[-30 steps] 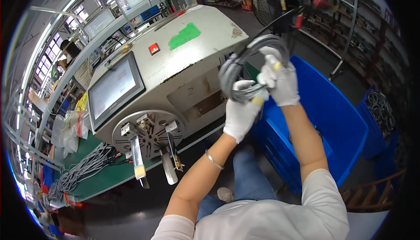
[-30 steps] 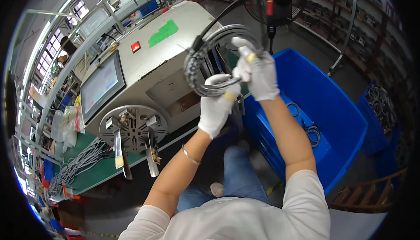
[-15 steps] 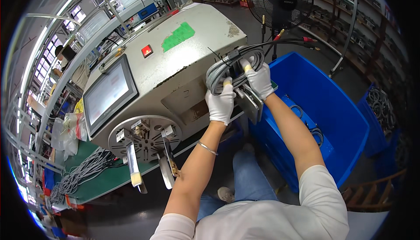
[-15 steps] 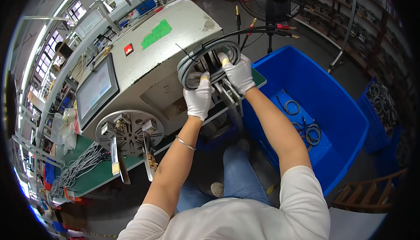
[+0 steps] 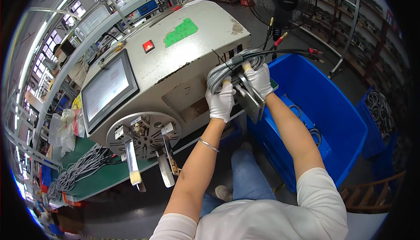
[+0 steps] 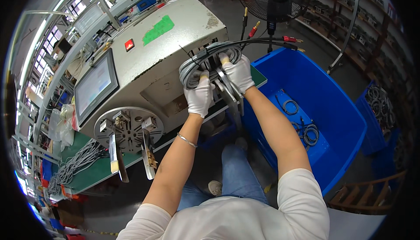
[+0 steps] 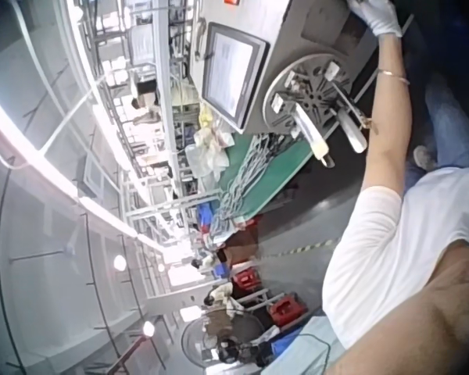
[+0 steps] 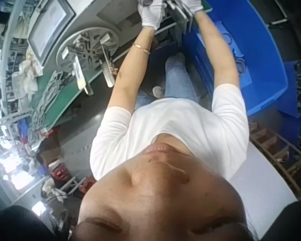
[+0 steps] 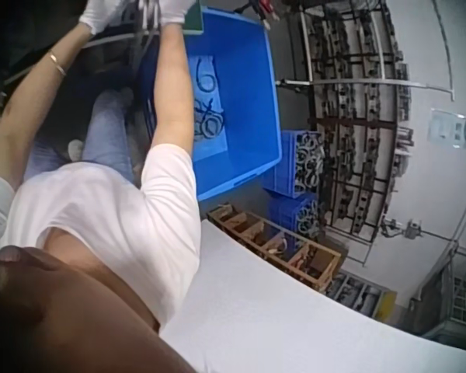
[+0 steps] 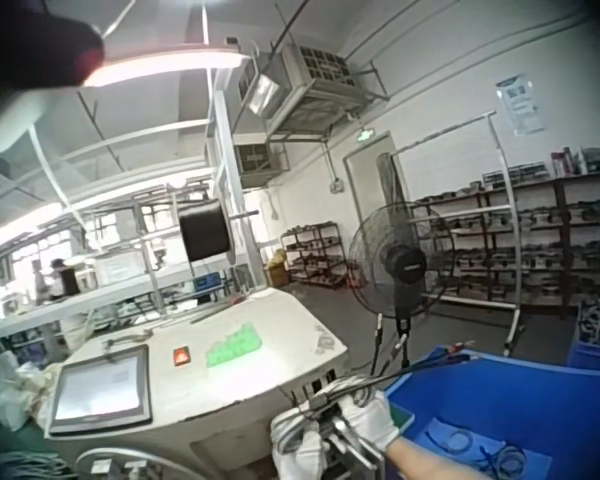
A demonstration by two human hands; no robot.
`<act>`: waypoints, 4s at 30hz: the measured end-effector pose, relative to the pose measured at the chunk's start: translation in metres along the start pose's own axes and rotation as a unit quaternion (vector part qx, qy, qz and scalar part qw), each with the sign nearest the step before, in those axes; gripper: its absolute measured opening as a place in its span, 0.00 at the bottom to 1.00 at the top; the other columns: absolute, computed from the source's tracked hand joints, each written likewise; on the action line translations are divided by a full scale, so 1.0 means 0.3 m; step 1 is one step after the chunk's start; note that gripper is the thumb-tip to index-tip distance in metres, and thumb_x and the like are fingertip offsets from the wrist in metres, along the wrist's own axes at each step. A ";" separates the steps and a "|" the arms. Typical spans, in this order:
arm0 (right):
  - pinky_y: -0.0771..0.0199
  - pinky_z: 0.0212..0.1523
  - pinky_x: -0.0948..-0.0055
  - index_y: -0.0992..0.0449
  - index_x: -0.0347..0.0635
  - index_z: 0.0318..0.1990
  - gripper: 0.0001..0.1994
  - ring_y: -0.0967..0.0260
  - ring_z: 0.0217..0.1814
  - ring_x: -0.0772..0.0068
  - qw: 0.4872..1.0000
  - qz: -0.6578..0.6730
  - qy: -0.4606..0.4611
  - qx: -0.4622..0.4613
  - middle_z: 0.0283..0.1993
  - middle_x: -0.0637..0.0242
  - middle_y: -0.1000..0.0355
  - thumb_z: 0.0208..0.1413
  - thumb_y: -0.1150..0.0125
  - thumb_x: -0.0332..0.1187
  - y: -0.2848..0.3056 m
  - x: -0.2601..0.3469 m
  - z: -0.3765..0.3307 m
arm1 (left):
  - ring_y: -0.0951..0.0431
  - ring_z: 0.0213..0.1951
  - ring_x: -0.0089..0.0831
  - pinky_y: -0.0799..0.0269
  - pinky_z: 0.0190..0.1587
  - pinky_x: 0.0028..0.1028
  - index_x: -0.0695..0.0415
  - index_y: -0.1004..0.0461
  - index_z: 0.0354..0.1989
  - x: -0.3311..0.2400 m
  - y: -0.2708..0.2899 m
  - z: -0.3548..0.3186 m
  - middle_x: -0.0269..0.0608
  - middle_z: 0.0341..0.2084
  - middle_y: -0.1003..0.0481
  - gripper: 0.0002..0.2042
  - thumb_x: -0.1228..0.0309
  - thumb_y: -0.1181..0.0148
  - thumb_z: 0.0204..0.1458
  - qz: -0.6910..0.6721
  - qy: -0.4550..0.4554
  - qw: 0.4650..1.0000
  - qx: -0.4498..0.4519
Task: Winding long industrial cables into coils using a machine and securing them.
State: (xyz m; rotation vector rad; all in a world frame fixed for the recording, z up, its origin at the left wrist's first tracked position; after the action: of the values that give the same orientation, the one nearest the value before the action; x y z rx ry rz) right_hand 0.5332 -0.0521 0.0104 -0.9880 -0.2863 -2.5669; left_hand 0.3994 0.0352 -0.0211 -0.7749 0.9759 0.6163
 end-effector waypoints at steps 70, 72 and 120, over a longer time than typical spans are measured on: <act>0.30 0.20 0.77 0.26 0.33 0.34 0.07 0.33 0.22 0.76 0.585 0.116 -0.526 0.607 0.28 0.64 0.28 0.57 0.48 0.27 -0.360 0.244 -1.475 | 0.24 0.44 0.43 0.29 0.47 0.38 0.52 0.25 0.47 0.253 0.906 -0.974 0.44 0.42 0.24 0.16 0.62 0.44 0.49 0.498 0.246 0.824 0.109; 0.29 0.24 0.78 0.26 0.33 0.36 0.07 0.32 0.26 0.77 0.557 0.133 -0.502 0.648 0.31 0.64 0.28 0.57 0.47 0.29 -0.360 0.249 -1.500 | 0.23 0.41 0.43 0.29 0.46 0.36 0.52 0.23 0.42 0.264 0.924 -1.002 0.44 0.38 0.23 0.13 0.63 0.45 0.49 0.471 0.278 0.820 0.167; 0.26 0.37 0.69 0.22 0.40 0.38 0.10 0.24 0.33 0.60 0.680 -0.198 -0.236 0.666 0.32 0.55 0.23 0.51 0.38 0.34 -0.151 0.052 -1.323 | 0.28 0.25 0.21 0.31 0.31 0.22 0.64 0.28 0.33 -1.242 1.385 -0.214 0.38 0.23 0.26 0.05 0.74 0.44 0.53 0.519 -0.467 0.625 -0.348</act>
State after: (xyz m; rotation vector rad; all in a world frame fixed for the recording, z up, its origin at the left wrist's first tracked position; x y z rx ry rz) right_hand 0.2649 -0.1407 -0.2723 -0.8839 -2.2621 -1.4500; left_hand -0.1083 0.1832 0.1681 -0.3117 0.0216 2.2568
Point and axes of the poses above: each hand's wrist, its own z-axis towards the middle knuckle, its own y-axis out of the back of the hand, x = y × z, the point moved 6 cm from there along z, towards the middle knuckle
